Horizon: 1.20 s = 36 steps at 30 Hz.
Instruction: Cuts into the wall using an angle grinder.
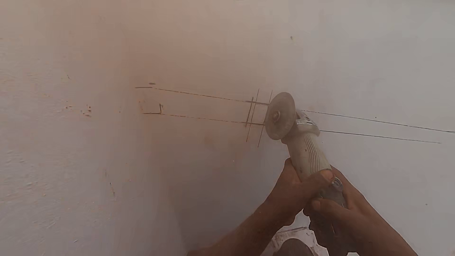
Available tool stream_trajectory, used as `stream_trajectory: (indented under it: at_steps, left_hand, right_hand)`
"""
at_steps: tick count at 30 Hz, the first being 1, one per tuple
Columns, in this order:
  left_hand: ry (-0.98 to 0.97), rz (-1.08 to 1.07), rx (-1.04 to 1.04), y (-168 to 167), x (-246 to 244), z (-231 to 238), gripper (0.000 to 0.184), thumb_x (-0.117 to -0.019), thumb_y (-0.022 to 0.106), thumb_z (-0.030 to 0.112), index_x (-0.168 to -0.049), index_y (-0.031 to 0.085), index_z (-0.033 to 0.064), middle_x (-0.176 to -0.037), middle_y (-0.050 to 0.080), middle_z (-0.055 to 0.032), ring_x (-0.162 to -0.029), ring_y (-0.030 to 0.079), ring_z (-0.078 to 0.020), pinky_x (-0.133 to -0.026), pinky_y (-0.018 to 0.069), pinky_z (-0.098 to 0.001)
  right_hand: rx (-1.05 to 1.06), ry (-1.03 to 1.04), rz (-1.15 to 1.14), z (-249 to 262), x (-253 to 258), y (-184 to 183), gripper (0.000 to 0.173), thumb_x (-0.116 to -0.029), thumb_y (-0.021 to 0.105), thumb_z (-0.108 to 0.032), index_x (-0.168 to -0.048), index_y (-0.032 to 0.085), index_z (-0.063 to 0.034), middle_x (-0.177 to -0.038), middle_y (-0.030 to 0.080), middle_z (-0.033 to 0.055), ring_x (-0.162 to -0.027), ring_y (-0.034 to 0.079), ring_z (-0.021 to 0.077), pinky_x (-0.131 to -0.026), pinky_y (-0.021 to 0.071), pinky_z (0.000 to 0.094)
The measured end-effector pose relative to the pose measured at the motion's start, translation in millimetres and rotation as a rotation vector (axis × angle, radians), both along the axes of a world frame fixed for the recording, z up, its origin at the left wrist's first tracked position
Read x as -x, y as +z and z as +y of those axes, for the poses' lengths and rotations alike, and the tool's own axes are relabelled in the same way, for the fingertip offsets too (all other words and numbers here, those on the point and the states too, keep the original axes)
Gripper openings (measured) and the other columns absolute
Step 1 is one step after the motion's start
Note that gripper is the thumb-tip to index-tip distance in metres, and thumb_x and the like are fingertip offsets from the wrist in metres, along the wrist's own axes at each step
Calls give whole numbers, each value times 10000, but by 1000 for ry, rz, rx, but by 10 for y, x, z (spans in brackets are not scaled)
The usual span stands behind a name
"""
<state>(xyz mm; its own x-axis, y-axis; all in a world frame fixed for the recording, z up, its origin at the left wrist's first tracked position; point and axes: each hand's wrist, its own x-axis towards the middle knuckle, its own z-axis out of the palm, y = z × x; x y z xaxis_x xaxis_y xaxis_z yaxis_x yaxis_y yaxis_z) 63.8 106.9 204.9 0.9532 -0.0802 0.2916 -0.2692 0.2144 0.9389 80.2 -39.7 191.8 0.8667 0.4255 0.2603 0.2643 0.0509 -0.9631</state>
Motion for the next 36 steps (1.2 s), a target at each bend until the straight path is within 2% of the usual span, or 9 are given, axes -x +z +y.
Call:
stream_trajectory:
  at_steps: [3,7,13,21,25,30,36]
  left_hand:
    - [-48,36,52,-13,-135,-147,587,-979,639,262,-1421,346,12,-1072,626,-99,-923,661,-131,-842,568,-305]
    - [-50,56,85,-30,-230,-163,546,-1005,605,248,-1428,348,17,-1084,628,-112,-936,661,-146,-856,566,-314]
    - [-44,36,94,-42,-252,-40,481,-1018,580,233,-1399,378,21,-1044,636,-102,-901,668,-139,-829,573,-305]
    - [-27,74,135,-45,-303,4,467,-1028,580,247,-1397,394,29,-1058,644,-110,-923,673,-156,-841,573,-314]
    - [-25,89,139,-30,-358,52,442,-1032,569,230,-1394,404,39,-1040,645,-108,-900,672,-155,-824,574,-312]
    - [-8,103,146,-36,-392,63,414,-1035,564,225,-1380,421,46,-1028,646,-106,-892,668,-155,-817,571,-314]
    - [13,102,164,-34,-414,54,392,-1051,538,261,-1376,440,64,-1012,647,-102,-872,664,-153,-803,566,-312]
  right_hand:
    - [1,-7,45,-143,-99,30,818,-692,775,-341,-1418,432,-187,-947,709,96,-708,733,243,-578,634,396]
    - [11,24,90,-147,-211,58,777,-697,766,-328,-1393,448,-197,-902,701,130,-673,722,261,-561,623,393]
    - [9,63,86,-33,-272,61,759,-700,768,-309,-1385,463,-195,-910,701,124,-686,724,252,-576,627,390]
    - [43,54,110,28,-329,117,748,-705,757,-275,-1391,471,-190,-928,704,125,-704,727,252,-594,629,389]
    - [61,41,125,91,-368,131,791,-711,747,-258,-1434,432,-199,-958,698,136,-727,727,265,-605,629,395]
    - [71,26,144,127,-400,133,793,-702,754,-256,-1427,435,-216,-959,700,140,-725,726,268,-605,625,392]
    - [94,15,145,144,-417,176,767,-740,729,-238,-1445,427,-217,-956,697,137,-721,719,271,-596,617,394]
